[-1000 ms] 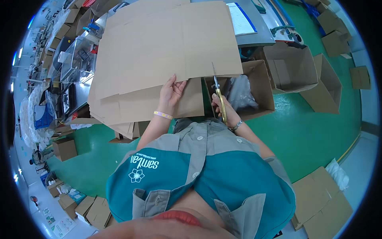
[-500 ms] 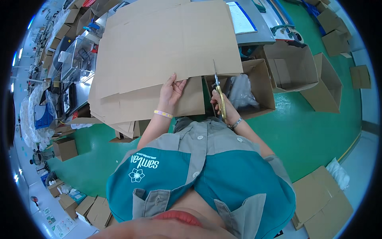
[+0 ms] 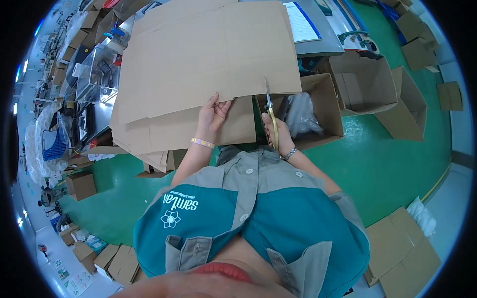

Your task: The person cuts cardboard sheets along their edges using scissors and places the trimmed sheets onto a stack.

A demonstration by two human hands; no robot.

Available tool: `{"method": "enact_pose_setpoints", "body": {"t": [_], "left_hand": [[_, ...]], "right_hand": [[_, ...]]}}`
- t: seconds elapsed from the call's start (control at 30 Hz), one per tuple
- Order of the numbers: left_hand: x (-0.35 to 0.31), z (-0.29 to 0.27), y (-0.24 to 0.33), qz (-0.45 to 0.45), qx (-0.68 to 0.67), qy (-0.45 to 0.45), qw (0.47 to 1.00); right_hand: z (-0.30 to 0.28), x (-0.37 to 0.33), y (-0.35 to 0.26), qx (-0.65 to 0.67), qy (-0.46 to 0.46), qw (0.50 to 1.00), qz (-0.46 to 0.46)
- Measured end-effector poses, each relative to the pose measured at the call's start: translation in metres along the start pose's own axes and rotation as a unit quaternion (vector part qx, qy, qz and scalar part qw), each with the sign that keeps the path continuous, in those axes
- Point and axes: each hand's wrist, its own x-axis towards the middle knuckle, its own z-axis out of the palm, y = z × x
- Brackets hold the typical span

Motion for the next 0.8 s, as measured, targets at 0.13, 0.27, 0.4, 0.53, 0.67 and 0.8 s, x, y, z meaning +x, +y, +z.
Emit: {"method": "enact_pose_setpoints", "body": {"t": [0.13, 0.27, 0.4, 0.53, 0.67, 0.8], "left_hand": [[-0.004, 0.004, -0.009, 0.001, -0.036, -0.001, 0.999], [-0.010, 0.039, -0.034, -0.091, -0.011, -0.046, 0.995], [0.005, 0.038, -0.050, -0.063, 0.053, -0.039, 0.996], [-0.001, 0.039, -0.053, -0.046, 0.096, -0.039, 0.994], [-0.007, 0.038, -0.049, -0.056, 0.093, -0.037, 0.993], [-0.009, 0.036, -0.047, -0.054, 0.097, -0.041, 0.993]], "right_hand": [[0.003, 0.000, 0.003, -0.001, -0.004, 0.999, -0.039], [0.005, 0.001, 0.013, -0.005, 0.015, 0.997, -0.076], [0.003, -0.005, 0.011, -0.010, 0.008, 0.998, -0.068], [-0.001, 0.003, 0.008, 0.028, 0.011, 1.000, -0.005], [0.004, 0.001, -0.002, 0.031, 0.010, 0.999, -0.006], [0.006, 0.002, 0.005, -0.008, 0.006, 0.997, -0.071]]}}
